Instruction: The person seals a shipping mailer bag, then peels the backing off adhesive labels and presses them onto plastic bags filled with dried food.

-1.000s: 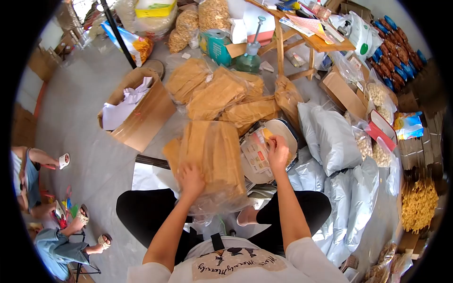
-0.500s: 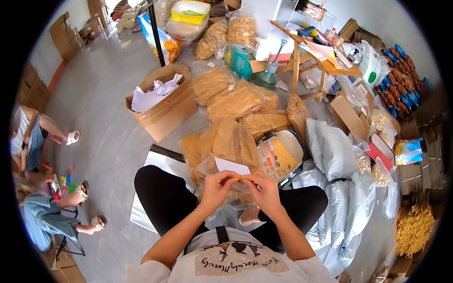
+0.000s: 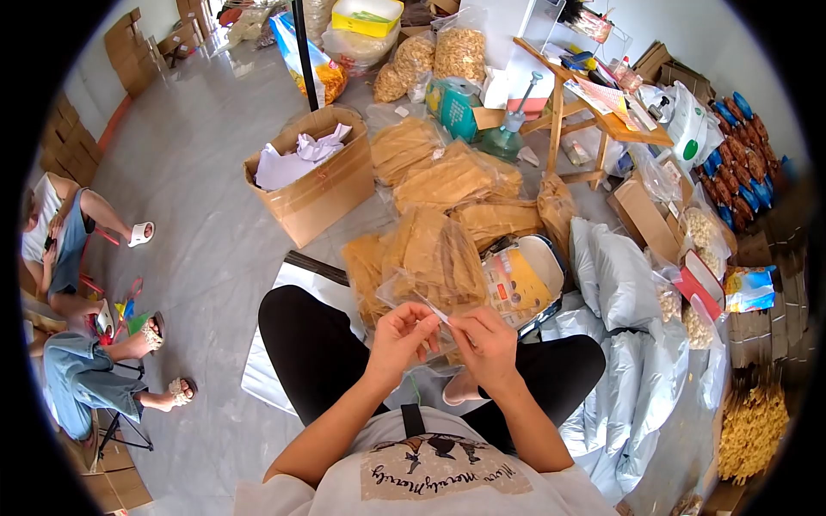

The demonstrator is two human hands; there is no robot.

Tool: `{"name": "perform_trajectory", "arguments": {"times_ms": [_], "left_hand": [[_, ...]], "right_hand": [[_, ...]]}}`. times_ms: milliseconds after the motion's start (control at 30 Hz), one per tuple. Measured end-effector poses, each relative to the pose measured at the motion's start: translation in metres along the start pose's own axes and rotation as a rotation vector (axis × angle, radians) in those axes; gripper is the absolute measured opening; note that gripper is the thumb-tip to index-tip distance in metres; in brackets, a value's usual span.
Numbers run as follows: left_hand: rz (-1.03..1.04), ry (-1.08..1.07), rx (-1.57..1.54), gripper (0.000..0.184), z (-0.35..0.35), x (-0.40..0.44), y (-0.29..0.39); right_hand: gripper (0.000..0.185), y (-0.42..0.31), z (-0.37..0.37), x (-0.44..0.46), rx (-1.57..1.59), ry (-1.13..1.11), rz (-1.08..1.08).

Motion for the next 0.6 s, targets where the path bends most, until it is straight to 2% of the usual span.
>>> {"name": "perform_trajectory", "arguments": {"times_ms": [33,167,267,333,367,400,467,500,567,600], "left_hand": [[0.006,0.006,-0.093,0.012,0.000,0.001,-0.001],[0.021,0.007,-0.093,0.013,0.004,0.002,0.000],[0.101,0.016,0.071,0.010,0.002,0.008,-0.012],[0.146,0.130,0.107,0.007,-0.008,0.012,-0.017],[0.144,0.126,0.106,0.007,-0.009,0.013,-0.017],[0.126,0.139,0.089,0.006,-0.011,0.015,-0.018],[0.086,0.118,0.110,0.008,-0.012,0.019,-0.024],[0.085,0.106,0.110,0.008,-0.009,0.018,-0.024],[0.049,0.000,0.167,0.010,0.003,0.016,-0.027],[0.050,-0.009,0.169,0.010,0.006,0.017,-0.028]], "right_hand": [[0.011,0.006,-0.002,-0.002,0.072,0.040,0.057],[0.010,0.017,-0.009,-0.005,0.200,0.081,0.228],[0.007,0.028,-0.010,-0.009,0.238,0.035,0.327],[0.006,0.060,-0.020,-0.021,0.485,0.201,0.501],[0.005,0.086,-0.035,-0.032,0.486,0.433,0.540],[0.010,0.105,-0.057,-0.039,0.355,0.546,0.622],[0.014,0.141,-0.093,-0.048,0.204,0.772,0.441],[0.014,0.166,-0.098,-0.055,0.195,0.781,0.442],[0.014,0.198,-0.119,-0.080,-0.021,1.001,0.496],[0.014,0.210,-0.121,-0.085,-0.026,1.009,0.496]]}}
Point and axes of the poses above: each hand's wrist, its own x-axis towards the middle knuckle, its own z-axis out of the palm, y = z × x, the point moved 8 cm from there along x, towards the middle knuckle, and after that the axes turned 13 degrees about x, right-handed, at the moved point
